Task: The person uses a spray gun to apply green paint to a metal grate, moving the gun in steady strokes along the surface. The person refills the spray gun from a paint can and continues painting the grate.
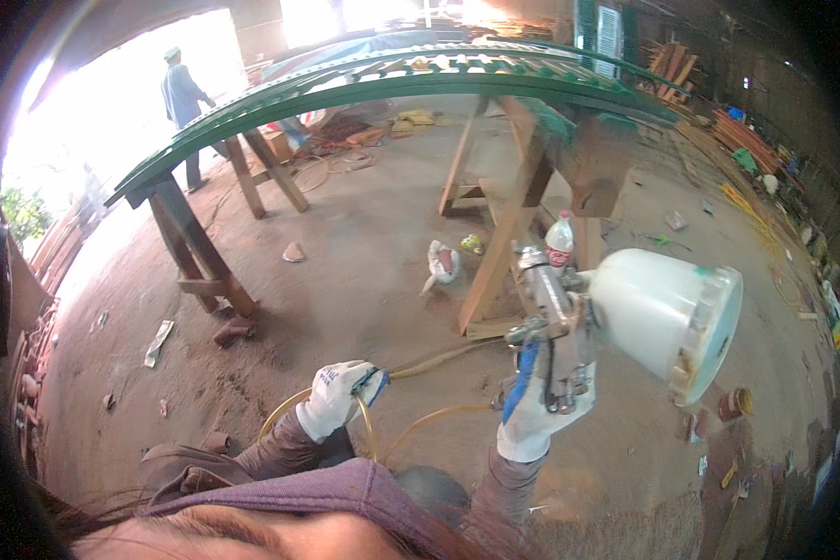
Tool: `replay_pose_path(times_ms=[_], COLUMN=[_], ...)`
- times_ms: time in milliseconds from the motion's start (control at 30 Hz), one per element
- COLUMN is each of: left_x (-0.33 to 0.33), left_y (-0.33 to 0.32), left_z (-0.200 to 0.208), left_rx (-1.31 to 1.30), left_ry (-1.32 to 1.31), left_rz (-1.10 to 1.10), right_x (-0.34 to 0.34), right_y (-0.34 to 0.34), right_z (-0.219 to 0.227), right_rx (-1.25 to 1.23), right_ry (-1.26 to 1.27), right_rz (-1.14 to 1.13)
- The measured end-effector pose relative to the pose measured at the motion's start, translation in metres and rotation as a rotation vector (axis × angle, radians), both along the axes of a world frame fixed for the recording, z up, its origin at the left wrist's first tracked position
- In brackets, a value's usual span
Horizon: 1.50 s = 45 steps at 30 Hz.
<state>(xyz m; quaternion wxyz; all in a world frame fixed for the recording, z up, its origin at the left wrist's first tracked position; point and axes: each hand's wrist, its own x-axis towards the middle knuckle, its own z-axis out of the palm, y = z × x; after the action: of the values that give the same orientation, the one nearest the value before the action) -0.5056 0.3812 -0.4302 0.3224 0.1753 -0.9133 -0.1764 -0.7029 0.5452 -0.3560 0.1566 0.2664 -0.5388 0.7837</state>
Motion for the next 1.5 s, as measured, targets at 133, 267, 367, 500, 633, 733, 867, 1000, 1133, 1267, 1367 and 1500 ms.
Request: replay_pose_path(times_ms=[133,267,367,500,633,733,867,1000,1133,1267,1367,1500], left_x=[-0.006,-0.011,-0.012,-0.011,-0.013,-0.018,-0.023,-0.02,-0.021,-0.021,-0.026,-0.027], left_y=[0.005,0.003,0.002,0.004,0.006,0.009,0.011,0.013,0.014,0.013,0.012,0.016], left_z=[0.006,-0.004,-0.01,-0.007,-0.005,-0.004,-0.008,-0.009,-0.008,-0.006,-0.012,-0.015], left_rx=[-0.005,0.013,-0.002,0.016,0.033,-0.002,0.022,0.044,0.037,0.027,0.074,0.165], left_ry=[-0.056,-0.044,0.002,-0.025,-0.029,-0.033,-0.034,-0.06,-0.052,-0.011,0.015,-0.018], left_rz=[0.002,-0.02,-0.011,0.013,0.011,0.001,-0.017,-0.045,-0.046,-0.059,-0.082,-0.053], right_x=[-0.03,-0.03,-0.038,-0.056,-0.061,-0.059,-0.043,-0.019,-0.032,-0.04,-0.048,-0.041], right_y=[0.022,0.044,0.057,0.073,0.083,0.085,0.076,0.08,0.082,0.106,0.124,0.13], right_z=[0.005,0.009,0.012,0.006,0.013,0.015,0.013,0.006,-0.002,0.011,0.021,0.047], right_rx=[-0.018,-0.114,-0.109,-0.143,-0.142,-0.09,-0.063,0.046,-0.008,-0.037,0.073,0.319], right_ry=[0.207,-0.012,0.002,0.057,0.098,-0.023,0.089,0.055,0.079,-0.015,0.162,0.062], right_rz=[-0.357,-0.27,-0.399,-0.489,-0.55,-0.547,-0.418,-0.212,-0.415,-0.439,-0.609,-0.677])
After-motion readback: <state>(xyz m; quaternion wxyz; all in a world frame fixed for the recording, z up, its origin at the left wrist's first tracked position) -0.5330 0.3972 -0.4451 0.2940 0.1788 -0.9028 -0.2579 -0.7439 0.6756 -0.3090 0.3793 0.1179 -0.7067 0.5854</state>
